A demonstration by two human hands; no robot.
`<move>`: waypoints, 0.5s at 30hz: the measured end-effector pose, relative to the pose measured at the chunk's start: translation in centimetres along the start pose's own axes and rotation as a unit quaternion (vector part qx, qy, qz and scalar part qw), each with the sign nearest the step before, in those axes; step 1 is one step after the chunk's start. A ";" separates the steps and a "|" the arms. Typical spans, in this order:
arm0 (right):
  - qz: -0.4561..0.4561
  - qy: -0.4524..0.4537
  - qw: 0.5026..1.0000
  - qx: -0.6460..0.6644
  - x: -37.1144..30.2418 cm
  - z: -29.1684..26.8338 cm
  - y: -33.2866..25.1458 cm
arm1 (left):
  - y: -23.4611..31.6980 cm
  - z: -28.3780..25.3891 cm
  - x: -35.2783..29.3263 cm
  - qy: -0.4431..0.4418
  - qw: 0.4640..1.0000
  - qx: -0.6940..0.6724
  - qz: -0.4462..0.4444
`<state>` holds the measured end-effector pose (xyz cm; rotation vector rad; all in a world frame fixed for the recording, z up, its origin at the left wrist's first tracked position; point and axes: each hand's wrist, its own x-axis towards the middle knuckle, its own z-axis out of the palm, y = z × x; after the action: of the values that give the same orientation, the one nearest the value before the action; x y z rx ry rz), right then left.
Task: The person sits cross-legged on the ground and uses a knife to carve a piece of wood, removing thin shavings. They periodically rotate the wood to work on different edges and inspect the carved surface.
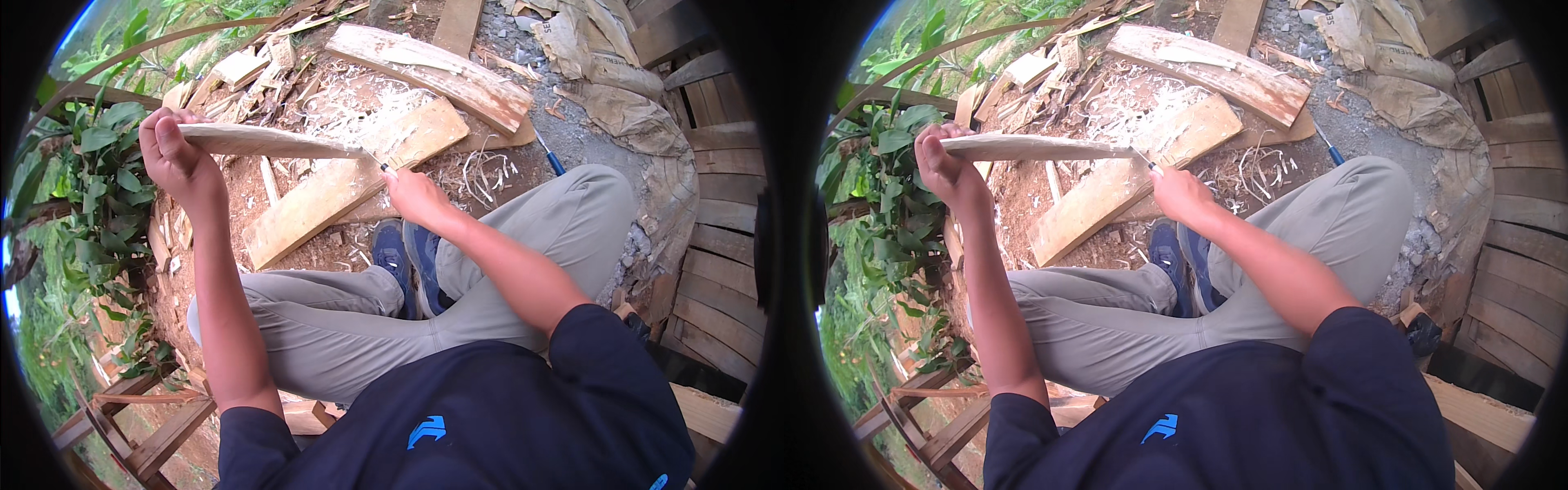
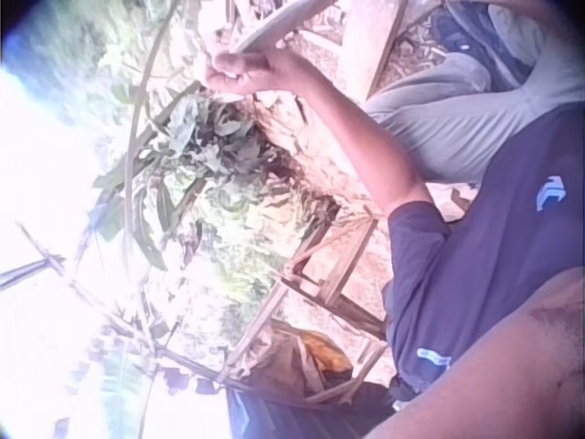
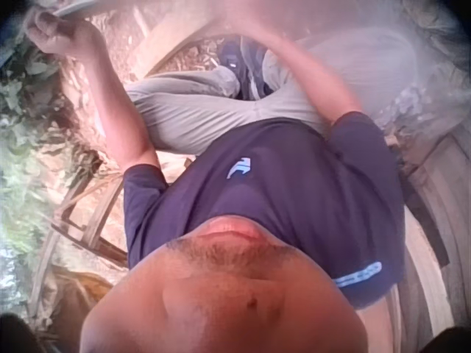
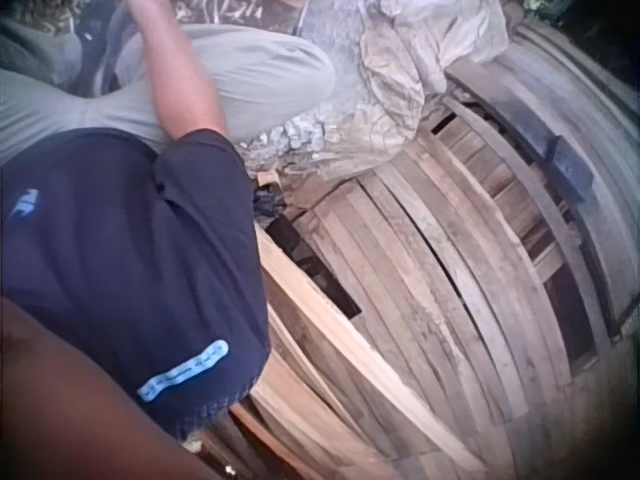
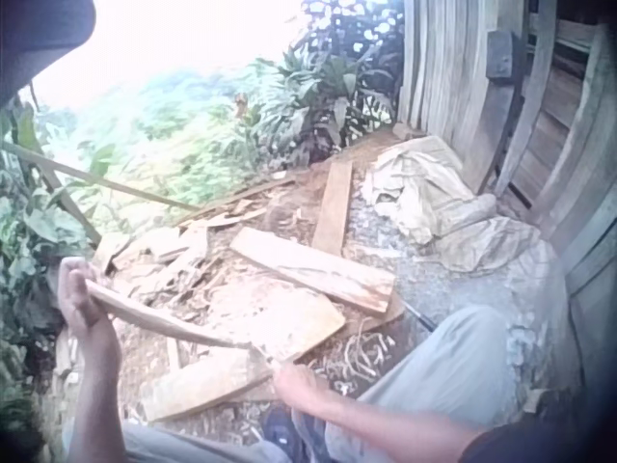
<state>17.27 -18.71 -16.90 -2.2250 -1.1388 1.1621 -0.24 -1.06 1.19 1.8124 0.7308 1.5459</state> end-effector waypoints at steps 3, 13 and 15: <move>-0.024 0.020 0.999 0.032 -0.4 -0.5 -1.3 | -0.5 -0.4 -0.1 -0.017 0.999 -0.036 0.000; -0.187 0.178 0.948 0.185 -4.1 -3.0 -5.1 | 0.7 0.3 -0.6 0.011 0.999 0.032 -0.028; -0.182 0.149 0.966 0.105 -4.3 -2.7 -4.9 | 0.9 1.0 -0.9 0.003 0.998 0.062 0.004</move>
<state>15.60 -19.15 -10.03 -1.8511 -1.1711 0.7316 0.61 -2.45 1.16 1.9033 0.8402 1.5429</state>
